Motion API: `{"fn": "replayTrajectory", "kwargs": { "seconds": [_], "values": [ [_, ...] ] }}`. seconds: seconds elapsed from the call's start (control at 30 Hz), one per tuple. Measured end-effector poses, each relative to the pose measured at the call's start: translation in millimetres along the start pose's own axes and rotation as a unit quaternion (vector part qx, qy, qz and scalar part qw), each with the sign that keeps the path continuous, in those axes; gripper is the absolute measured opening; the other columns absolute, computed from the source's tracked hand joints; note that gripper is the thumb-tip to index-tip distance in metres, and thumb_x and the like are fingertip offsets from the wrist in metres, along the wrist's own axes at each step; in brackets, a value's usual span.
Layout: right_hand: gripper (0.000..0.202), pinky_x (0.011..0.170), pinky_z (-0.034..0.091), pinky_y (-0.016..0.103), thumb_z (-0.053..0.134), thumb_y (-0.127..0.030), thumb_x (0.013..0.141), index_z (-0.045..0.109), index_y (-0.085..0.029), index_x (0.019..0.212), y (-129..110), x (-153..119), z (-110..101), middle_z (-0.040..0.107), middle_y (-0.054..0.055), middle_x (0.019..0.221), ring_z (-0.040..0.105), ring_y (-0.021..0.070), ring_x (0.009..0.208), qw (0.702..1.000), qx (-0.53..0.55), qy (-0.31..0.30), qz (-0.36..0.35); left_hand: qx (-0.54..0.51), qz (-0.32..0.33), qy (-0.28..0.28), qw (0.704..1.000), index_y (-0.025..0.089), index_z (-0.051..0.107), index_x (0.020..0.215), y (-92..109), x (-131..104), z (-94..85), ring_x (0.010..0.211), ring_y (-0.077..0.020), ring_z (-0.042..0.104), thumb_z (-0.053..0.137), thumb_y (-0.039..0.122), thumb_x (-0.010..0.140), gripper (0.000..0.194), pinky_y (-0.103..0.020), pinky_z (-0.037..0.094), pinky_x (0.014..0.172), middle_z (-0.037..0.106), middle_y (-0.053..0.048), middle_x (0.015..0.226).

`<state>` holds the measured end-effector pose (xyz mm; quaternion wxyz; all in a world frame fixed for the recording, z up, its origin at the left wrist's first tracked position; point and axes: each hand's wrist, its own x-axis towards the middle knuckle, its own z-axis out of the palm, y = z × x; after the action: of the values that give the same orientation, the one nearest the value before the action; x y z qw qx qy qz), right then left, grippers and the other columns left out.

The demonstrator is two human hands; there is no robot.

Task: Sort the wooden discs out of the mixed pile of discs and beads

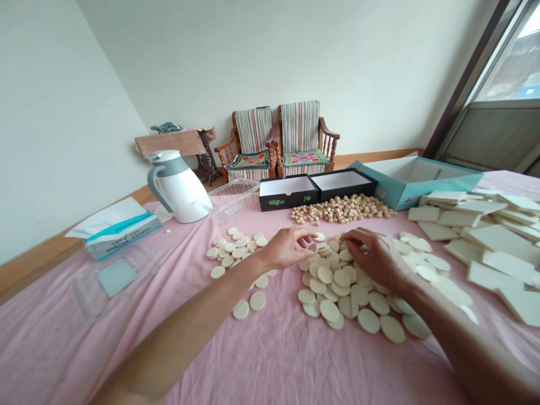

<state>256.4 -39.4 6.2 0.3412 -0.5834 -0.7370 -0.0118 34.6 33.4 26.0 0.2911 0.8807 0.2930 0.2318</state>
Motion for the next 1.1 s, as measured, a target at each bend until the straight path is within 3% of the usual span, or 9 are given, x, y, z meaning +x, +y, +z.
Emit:
{"fn": "replayTrajectory", "kwargs": {
  "seconds": [0.13,0.23,0.33,0.5,0.83,0.93,1.1],
  "values": [
    [0.022,0.064,0.045,0.027,0.045,-0.023,0.083,0.067,-0.019,0.085,1,0,0,0.069,0.004,0.081,0.062,0.0157,0.069,1.000,0.002,0.006,0.016,0.054,-0.035,0.066,0.996,0.017,0.066,0.107,-18,-3,-17.7,0.082,-0.0141,0.064,0.058,0.018,0.078,0.030,-0.022,0.051,0.068,0.069,-0.006,0.101],
    [0.021,0.063,0.045,0.027,0.046,-0.023,0.083,0.067,-0.020,0.085,4,0,1,0.069,0.004,0.081,0.062,0.0160,0.068,0.999,-0.008,0.017,0.026,0.144,-0.110,0.038,0.983,0.017,0.070,0.099,-44,-12,-45.9,0.083,-0.0149,0.065,0.053,0.012,0.076,0.029,-0.022,0.051,0.070,0.071,-0.004,0.096],
    [0.020,0.062,0.045,0.026,0.046,-0.023,0.082,0.066,-0.020,0.084,6,-1,4,0.069,0.003,0.081,0.062,0.0158,0.068,0.999,-0.010,0.019,0.026,0.201,-0.149,-0.015,0.968,0.018,0.071,0.095,-66,-22,-64.3,0.083,-0.0172,0.065,0.060,0.013,0.067,0.031,-0.023,0.051,0.073,0.072,-0.003,0.092],
    [0.020,0.062,0.044,0.026,0.046,-0.023,0.083,0.065,-0.020,0.083,7,-1,6,0.069,0.003,0.081,0.062,0.0153,0.068,1.000,-0.012,0.014,0.019,0.232,-0.149,-0.006,0.961,0.017,0.072,0.092,-79,-31,-61.8,0.078,-0.0180,0.064,0.063,0.013,0.063,0.031,-0.025,0.050,0.074,0.069,-0.004,0.090],
    [0.022,0.062,0.045,0.026,0.045,-0.022,0.082,0.067,-0.020,0.082,4,0,2,0.069,0.003,0.080,0.063,0.0159,0.068,0.999,-0.012,0.045,0.028,0.251,-0.106,0.022,0.962,0.018,0.071,0.087,-69,-32,-57.9,0.074,-0.0163,0.060,0.061,0.012,0.066,0.024,-0.025,0.048,0.071,0.066,-0.004,0.088],
    [0.020,0.063,0.045,0.026,0.046,-0.023,0.082,0.067,-0.021,0.083,8,0,3,0.070,0.003,0.081,0.063,0.0162,0.069,0.998,-0.013,0.057,0.032,0.207,-0.080,0.025,0.975,0.018,0.070,0.092,-48,-23,-46.3,0.073,-0.0149,0.061,0.061,0.016,0.070,0.024,-0.024,0.048,0.069,0.067,-0.004,0.090],
    [0.020,0.062,0.045,0.026,0.046,-0.023,0.083,0.066,-0.021,0.084,10,0,4,0.069,0.003,0.080,0.063,0.0160,0.068,0.998,-0.010,0.044,0.036,0.037,-0.003,-0.002,0.999,0.017,0.068,0.103,-4,-3,-13.7,0.077,-0.0138,0.064,0.064,0.018,0.072,0.031,-0.021,0.050,0.065,0.070,-0.005,0.094]
  ]
}}
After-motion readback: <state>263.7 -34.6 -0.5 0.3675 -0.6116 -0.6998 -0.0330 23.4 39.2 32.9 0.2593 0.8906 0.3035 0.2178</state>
